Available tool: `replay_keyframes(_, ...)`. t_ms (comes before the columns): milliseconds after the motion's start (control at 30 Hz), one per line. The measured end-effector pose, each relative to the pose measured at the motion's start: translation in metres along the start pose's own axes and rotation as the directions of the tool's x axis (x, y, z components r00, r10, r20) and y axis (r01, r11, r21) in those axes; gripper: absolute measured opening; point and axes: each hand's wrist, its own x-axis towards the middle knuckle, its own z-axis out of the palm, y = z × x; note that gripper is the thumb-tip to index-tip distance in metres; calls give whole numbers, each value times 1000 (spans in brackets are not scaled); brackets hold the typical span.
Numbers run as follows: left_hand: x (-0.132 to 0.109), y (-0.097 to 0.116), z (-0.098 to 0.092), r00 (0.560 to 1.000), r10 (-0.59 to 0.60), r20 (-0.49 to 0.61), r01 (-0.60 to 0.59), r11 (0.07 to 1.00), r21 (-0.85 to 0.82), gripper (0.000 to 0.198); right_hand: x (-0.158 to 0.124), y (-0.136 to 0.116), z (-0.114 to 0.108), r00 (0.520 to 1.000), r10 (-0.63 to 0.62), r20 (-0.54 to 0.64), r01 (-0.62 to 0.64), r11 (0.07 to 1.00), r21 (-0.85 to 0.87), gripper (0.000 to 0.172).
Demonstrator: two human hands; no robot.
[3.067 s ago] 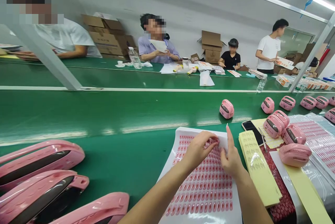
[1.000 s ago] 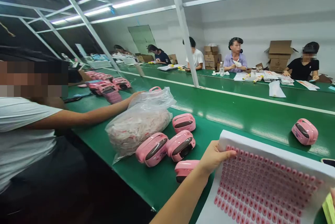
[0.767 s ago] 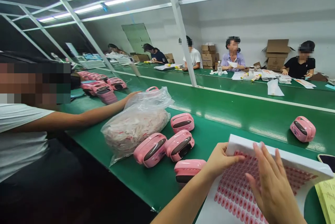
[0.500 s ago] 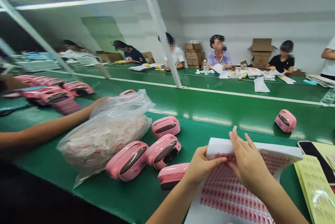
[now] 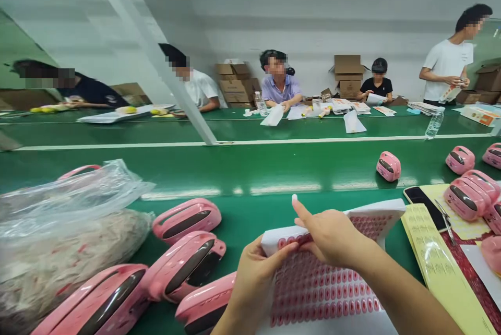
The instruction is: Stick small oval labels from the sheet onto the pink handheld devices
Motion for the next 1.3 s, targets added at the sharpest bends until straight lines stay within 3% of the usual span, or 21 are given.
replay_keyframes(67,-4,-6,-2,987,148,-61,-135,974,180,20,2,0,0,999,22,33,-23,999,24,90)
replay_keyframes(100,-6,-10,-4,953,288,-98,-248,922,296,18,3,-1,0,999,30,45,-31,999,37,89)
replay_keyframes(133,-7,-13,-5,882,452,-131,-366,834,414,17,4,-1,0,998,34,59,-37,998,51,87)
replay_keyframes(167,-7,-16,-7,779,608,-156,-461,723,514,15,4,-2,0,997,38,73,-43,997,63,85)
replay_keyframes(200,-7,-18,-9,669,724,-168,-521,618,588,14,4,-2,0,995,43,86,-49,996,72,83)
replay_keyframes(233,-6,-19,-11,599,785,-159,-553,549,627,14,4,-2,0,994,48,96,-56,995,77,82)
replay_keyframes(267,-5,-19,-13,601,789,-129,-568,535,625,13,3,-2,1,994,48,97,-56,995,79,81)
replay_keyframes(333,-2,-16,-16,761,648,-26,-541,657,524,11,-1,0,3,999,21,37,-24,997,74,84)
replay_keyframes(400,1,-12,-18,907,418,54,-403,821,406,19,-8,5,6,991,-39,-128,44,998,36,90)
replay_keyframes(467,6,-10,-19,961,275,-7,-258,910,324,28,-19,13,9,935,-88,-343,69,995,-68,93)
replay_keyframes(567,13,-7,-20,962,203,-181,-171,969,177,27,-36,29,10,846,-85,-527,-50,970,-237,93)
replay_keyframes(700,16,-1,-17,940,168,-297,-172,985,11,22,-48,39,5,887,-26,-461,-152,927,-344,100)
replay_keyframes(833,10,8,-13,948,223,-229,-230,973,-2,14,-49,40,-2,927,-2,-375,-148,916,-372,111)
replay_keyframes(1067,10,12,-8,934,314,-172,-315,949,23,11,-47,53,1,942,22,-334,-149,921,-359,121)
replay_keyframes(1300,8,17,-4,930,319,-183,-327,945,-14,15,-45,60,10,962,86,-258,-158,949,-274,115)
